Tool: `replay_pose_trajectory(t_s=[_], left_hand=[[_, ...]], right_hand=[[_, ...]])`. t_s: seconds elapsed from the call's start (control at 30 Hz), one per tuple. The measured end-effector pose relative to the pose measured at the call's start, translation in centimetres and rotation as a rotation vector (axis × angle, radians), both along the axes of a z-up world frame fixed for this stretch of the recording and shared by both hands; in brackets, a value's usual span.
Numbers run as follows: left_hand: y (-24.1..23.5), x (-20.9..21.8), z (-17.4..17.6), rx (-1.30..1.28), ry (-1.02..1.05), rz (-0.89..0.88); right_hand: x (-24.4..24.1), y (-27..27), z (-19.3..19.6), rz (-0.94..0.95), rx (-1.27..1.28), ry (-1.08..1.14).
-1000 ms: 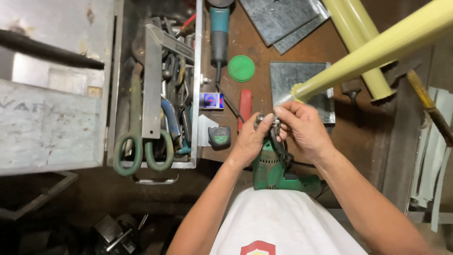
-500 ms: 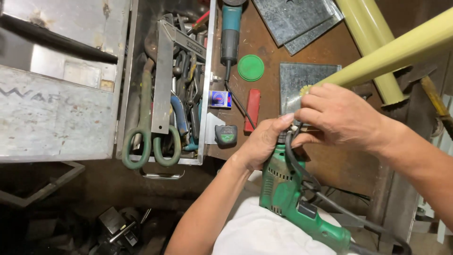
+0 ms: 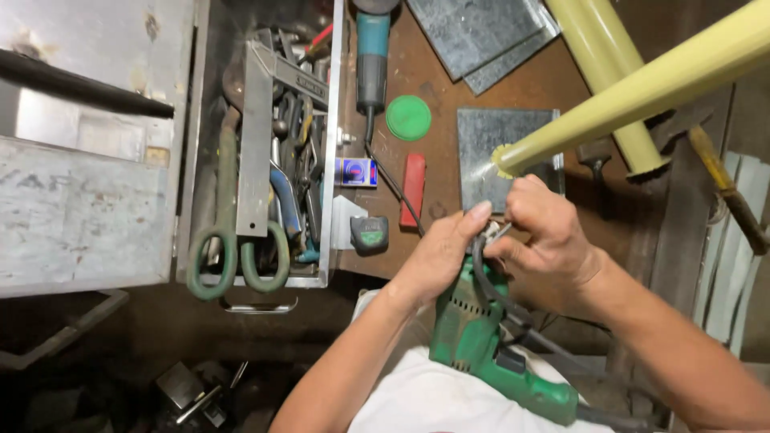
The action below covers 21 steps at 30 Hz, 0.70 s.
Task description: Assembling a yellow pipe to a square metal base plate using an electric drill and a hammer.
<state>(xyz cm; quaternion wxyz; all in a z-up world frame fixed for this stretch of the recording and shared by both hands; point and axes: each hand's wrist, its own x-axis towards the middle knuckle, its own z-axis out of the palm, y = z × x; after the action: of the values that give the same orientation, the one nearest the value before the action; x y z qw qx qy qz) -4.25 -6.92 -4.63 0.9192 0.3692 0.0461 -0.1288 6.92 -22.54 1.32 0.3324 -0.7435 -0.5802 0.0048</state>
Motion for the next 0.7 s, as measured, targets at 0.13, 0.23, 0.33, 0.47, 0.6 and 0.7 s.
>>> replay_pose_trajectory(t_s=[0.13, 0.23, 0.33, 0.47, 0.6, 0.7], left_hand=[[-1.0, 0.5, -1.4, -0.019, 0.003, 0.058], [-1.1, 0.3, -2.7, -0.013, -0.006, 0.155], [-0.5, -0.1, -2.5, -0.091, 0.016, 0.185], [-0.1, 0.1, -2.8, -0.057, -0.090, 0.187], [0.1, 0.1, -2.2, -0.057, -0.051, 0.192], [-0.6, 0.0, -3.1, -0.025, -0.072, 0.252]], right_hand=[[-1.1, -0.3, 2.1, -0.309, -0.251, 0.872], [-0.3, -0.3, 3.2, -0.226, -0.283, 0.969], [0.5, -1.7, 3.5, -0.023, -0.308, 0.699], [0.9, -1.6, 2.3, -0.061, -0.349, 0.815], [0.2, -2.4, 0.7, -0.077, -0.264, 0.877], [-0.1, -1.8, 1.0, -0.063, -0.284, 0.892]])
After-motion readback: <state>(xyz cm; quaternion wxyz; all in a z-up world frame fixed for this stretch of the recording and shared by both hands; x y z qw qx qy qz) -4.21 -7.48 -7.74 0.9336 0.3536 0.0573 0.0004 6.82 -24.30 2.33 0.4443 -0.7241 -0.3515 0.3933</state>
